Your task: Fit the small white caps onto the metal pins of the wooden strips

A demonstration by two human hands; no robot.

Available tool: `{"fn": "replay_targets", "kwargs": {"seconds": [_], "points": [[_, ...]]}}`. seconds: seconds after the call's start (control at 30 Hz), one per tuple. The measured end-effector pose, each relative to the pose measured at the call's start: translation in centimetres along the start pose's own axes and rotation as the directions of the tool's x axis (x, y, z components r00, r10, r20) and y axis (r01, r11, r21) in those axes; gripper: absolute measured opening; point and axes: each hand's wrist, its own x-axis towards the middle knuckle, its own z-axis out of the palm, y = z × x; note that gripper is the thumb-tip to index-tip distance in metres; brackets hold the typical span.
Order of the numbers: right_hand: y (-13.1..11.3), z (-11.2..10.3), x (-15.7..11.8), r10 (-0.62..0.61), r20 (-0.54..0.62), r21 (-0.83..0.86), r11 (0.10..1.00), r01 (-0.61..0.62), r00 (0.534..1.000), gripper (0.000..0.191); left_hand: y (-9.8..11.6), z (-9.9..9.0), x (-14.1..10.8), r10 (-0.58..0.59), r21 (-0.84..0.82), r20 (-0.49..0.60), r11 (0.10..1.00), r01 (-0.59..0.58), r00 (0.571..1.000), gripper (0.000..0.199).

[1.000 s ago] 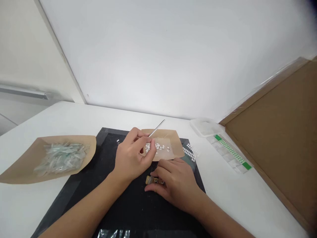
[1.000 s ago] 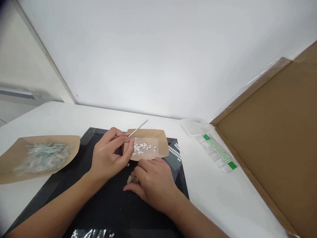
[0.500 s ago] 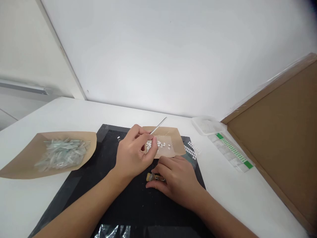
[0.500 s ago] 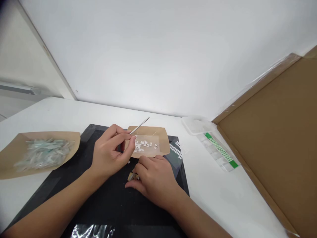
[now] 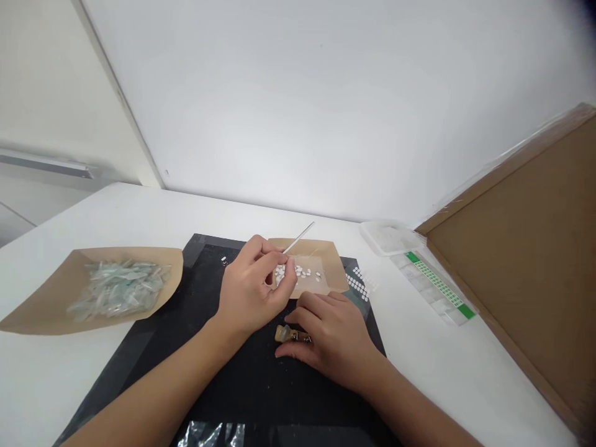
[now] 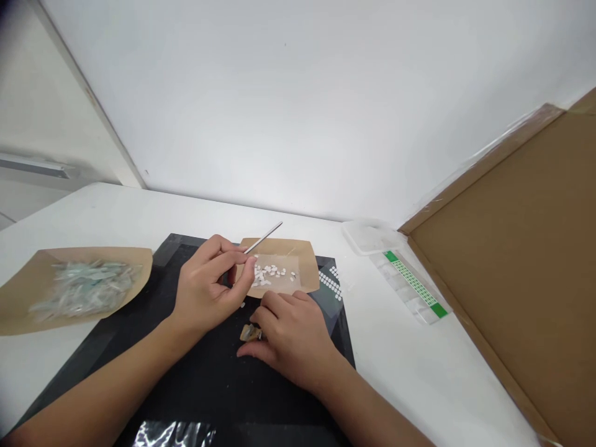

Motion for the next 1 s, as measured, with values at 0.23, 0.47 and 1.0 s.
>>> {"fn": "replay_targets", "kwargs": {"seconds": [0.23,0.47,1.0], "points": [[0.4,-0.4,-0.2,-0.123,-0.093,0.162,0.977,0.137,0.988,0.035,-0.2,-0.1,0.0,-0.004,0.006,-0.003,1.0,0.004,1.0,0.018],[0.2,-0.2,-0.1,-0.168,-0.087,0.157,0.971,0.18,0.982,0.025,-0.2,-0.1,0.1,-0.01,0.004,-0.005,1.0,0.01,1.0,0.017],[-1.3,0.0,0.0,-0.19,0.031,-0.079,0.978,0.192,0.981,0.027,-0.9,-0.1,0.4,-0.063,0.012,-0.009,0.998,0.063,0.998,0.018]]}}
